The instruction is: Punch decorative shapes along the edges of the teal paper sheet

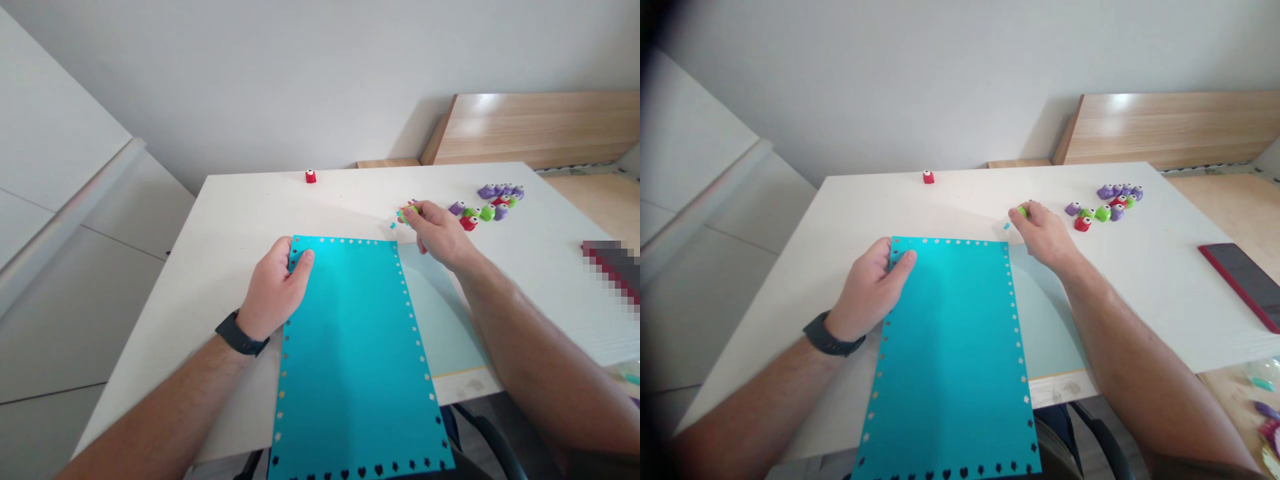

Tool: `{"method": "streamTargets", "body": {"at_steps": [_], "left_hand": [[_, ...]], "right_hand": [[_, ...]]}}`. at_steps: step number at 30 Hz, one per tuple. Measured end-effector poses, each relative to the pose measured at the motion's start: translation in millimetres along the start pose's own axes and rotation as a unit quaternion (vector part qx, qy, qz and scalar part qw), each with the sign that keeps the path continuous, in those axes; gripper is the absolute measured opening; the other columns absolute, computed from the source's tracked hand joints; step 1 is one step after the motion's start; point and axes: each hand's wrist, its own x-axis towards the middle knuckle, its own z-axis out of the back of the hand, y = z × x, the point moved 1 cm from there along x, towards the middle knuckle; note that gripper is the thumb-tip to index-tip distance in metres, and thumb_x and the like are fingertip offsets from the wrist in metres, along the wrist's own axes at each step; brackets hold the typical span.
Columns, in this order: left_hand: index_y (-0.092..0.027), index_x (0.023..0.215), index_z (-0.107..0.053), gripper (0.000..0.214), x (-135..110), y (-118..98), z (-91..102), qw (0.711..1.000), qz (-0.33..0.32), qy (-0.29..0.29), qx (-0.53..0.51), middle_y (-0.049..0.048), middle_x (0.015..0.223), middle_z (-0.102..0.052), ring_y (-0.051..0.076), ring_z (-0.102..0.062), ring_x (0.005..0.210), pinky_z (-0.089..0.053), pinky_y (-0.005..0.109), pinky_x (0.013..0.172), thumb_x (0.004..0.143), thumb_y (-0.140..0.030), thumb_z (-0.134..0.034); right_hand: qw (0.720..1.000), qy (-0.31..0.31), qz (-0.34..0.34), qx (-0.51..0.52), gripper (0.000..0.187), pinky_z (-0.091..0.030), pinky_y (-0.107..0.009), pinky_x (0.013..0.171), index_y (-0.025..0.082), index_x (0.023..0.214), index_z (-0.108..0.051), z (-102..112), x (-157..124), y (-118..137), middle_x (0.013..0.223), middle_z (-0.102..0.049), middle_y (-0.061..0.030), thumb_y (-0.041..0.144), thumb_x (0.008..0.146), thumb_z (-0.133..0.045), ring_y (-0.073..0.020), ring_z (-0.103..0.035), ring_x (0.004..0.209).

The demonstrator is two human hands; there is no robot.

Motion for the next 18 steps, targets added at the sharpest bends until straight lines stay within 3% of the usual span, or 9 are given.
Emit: {"method": "streamTargets", "body": {"at_steps": [5, 12, 18], "left_hand": [[-0.022, 0.089, -0.056, 0.02, 0.4, -0.1, 0.3, 1.0, 0.0, 0.0, 0.009, -0.002, 0.073, -0.06, 0.016, -0.052, 0.065, -0.035, 0.03, 0.06, 0.097, -0.04, -0.053], [-0.022, 0.088, -0.054, 0.02, -0.1, 0.5, -0.1, 1.0, 0.0, 0.004, 0.005, -0.0025, 0.071, -0.057, 0.016, -0.051, 0.063, -0.035, 0.029, 0.059, 0.097, -0.04, -0.053], [-0.022, 0.086, -0.053, 0.022, 0.2, -0.3, 0.0, 1.0, 0.005, 0.001, 0.01, -0.0031, 0.069, -0.056, 0.016, -0.05, 0.062, -0.034, 0.03, 0.059, 0.097, -0.041, -0.053]], "right_hand": [[0.999, 0.03, -0.002, 0.025, 0.047, -0.038, -0.03, 0.055, 0.021, 0.096, -0.062, -3.6, 0.8, -1.8, 0.049, -0.054, 0.0027, 0.065, 0.095, -0.044, -0.0154, -0.052, 0.046], [1.0, 0.001, -0.023, 0.02, 0.05, -0.033, -0.028, 0.051, 0.022, 0.097, -0.063, -3.7, 4.0, -7.5, 0.047, -0.054, 0.002, 0.067, 0.095, -0.042, -0.0157, -0.05, 0.045], [0.999, 0.027, -0.02, 0.037, 0.052, -0.037, -0.029, 0.054, 0.021, 0.096, -0.063, -6.3, 2.7, -6.1, 0.045, -0.053, 0.0024, 0.069, 0.095, -0.042, -0.0153, -0.05, 0.045]]}}
